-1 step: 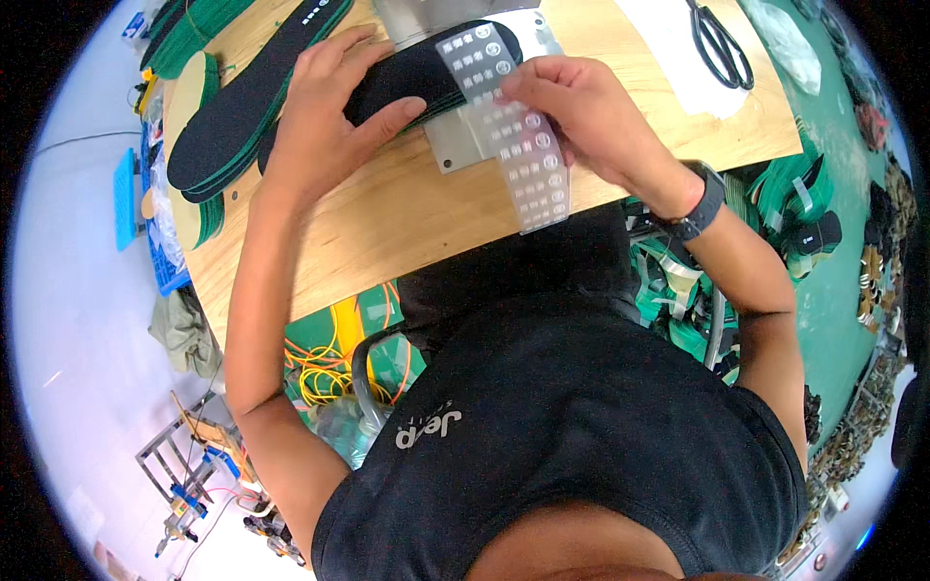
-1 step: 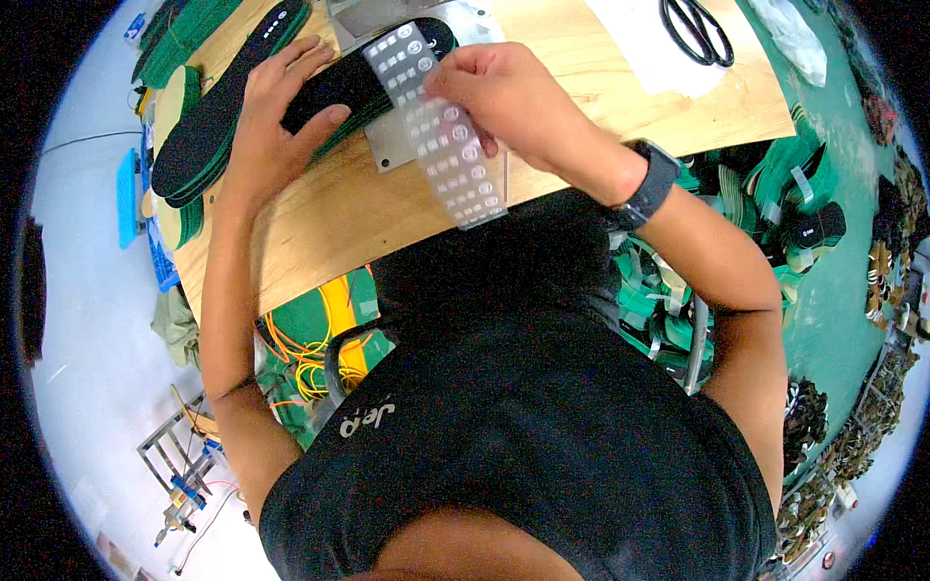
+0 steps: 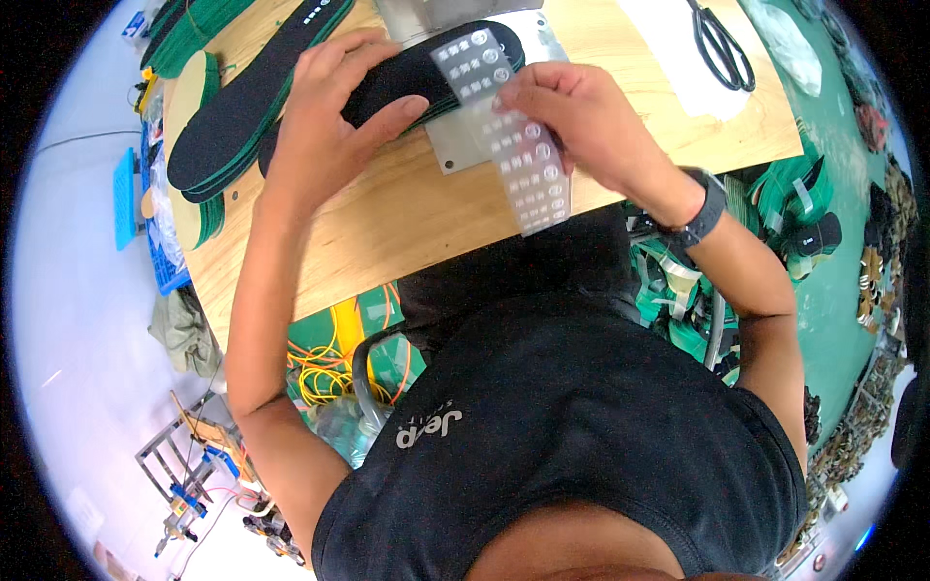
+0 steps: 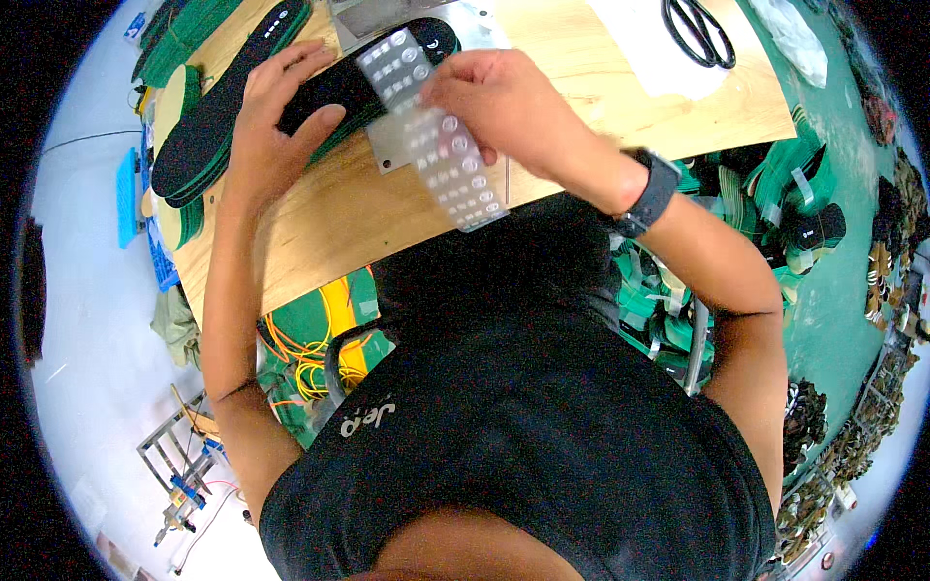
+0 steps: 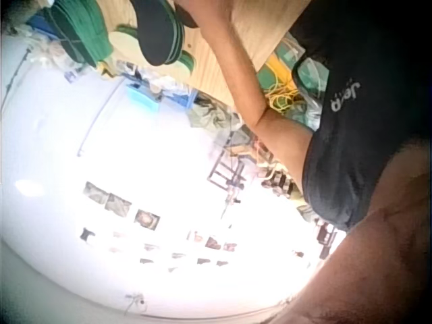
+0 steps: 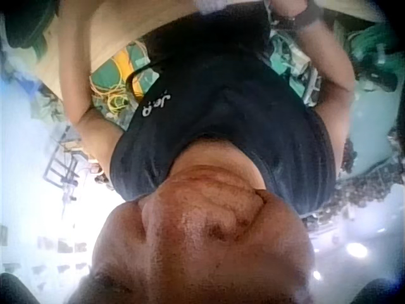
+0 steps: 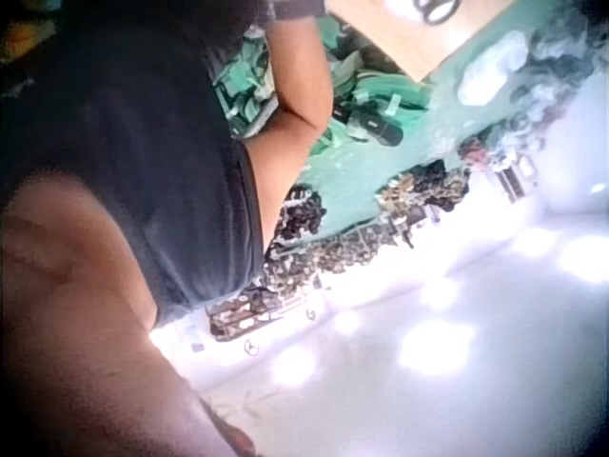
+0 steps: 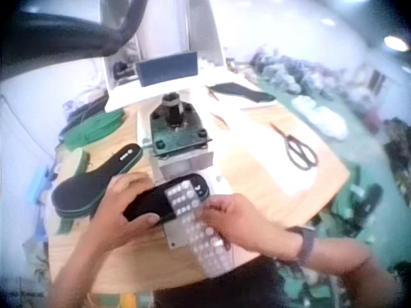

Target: The person applies adhesive stickers to shoe insoles by hand and using shears to cut the sticker sheet. The person peels stickers from a transparent sheet, aligns them onto the heel area of green and black insoles, and uses shears to trim the sheet before applying a final larger label from a blue packet.

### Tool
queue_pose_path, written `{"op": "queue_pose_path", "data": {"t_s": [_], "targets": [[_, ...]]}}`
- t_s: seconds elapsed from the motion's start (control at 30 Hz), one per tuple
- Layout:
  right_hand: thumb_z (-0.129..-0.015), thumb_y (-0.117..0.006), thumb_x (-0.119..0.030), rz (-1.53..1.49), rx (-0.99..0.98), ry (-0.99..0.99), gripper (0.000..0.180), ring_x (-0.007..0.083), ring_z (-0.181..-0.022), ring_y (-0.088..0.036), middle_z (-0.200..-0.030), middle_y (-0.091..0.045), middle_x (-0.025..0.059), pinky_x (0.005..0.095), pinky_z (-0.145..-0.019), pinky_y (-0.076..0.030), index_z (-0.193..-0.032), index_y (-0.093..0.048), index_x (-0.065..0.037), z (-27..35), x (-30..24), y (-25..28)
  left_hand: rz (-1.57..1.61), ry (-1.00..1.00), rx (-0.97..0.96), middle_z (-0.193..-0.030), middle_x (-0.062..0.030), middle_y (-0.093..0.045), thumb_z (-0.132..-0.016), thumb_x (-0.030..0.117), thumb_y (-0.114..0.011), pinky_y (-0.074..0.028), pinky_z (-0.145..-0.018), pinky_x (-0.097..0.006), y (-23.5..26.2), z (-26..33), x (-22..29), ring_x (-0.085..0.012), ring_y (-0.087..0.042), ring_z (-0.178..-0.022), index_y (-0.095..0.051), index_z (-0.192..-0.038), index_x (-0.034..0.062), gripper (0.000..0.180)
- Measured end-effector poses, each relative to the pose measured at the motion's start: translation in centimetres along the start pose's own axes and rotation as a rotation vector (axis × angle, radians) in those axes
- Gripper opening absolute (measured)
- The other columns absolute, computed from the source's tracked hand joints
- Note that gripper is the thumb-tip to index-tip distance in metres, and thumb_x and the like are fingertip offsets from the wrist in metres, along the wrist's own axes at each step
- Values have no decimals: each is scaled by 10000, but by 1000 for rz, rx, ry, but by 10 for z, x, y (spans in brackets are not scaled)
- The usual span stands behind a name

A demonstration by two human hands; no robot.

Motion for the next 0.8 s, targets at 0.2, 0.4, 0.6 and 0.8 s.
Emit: {"op": "queue_pose_path", "data": {"t_s": [0.2, 0.4, 0.6, 0.8], "targets": [[-969, -580, -214, 27, -81, 49, 228, 59, -499, -478, -584, -508, -8, 241, -458, -394, -880, -637, -12, 26, -4, -35, 536, 215, -7, -944, -73, -686, -804, 79, -733, -492, -806, -274, -7, 17, 11, -196, -646, -894, -680, -908, 7, 137], [-959, -612, -231, 178, -89, 147, 224, 9, -565, -455, -646, -529, -58, 179, -494, -342, -922, -684, -21, 19, -2, -24, 172, 69, -7, -1131, -117, -639, -768, 213, -783, -467, -916, -346, 2, 8, 9, -273, -592, -1050, -658, -1063, 23, 372], [-959, -604, -234, 143, -69, -18, 220, 8, -549, -385, -596, -470, -70, 186, -489, -279, -960, -705, -39, -4, 1, 9, -156, 97, -149, -1296, -148, -563, -730, 410, -788, -382, -1038, -412, -29, 16, -18, -339, -498, -1217, -556, -1292, 64, 699], [-966, -568, -195, -35, -85, -95, 229, 26, -458, -354, -548, -457, -44, 203, -428, -248, -935, -681, 3, -23, 12, 15, -145, 70, -108, -1212, -154, -597, -741, 482, -760, -397, -1006, -428, -29, 8, -27, -337, -536, -1152, -571, -1277, 64, 706]]}}
Point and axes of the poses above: each hand's wrist, its own z-axis away from the middle knuckle, its own y-axis out of the back of the hand, x = y × z, the point moved 9 cm from there along -z, towards the middle knuckle
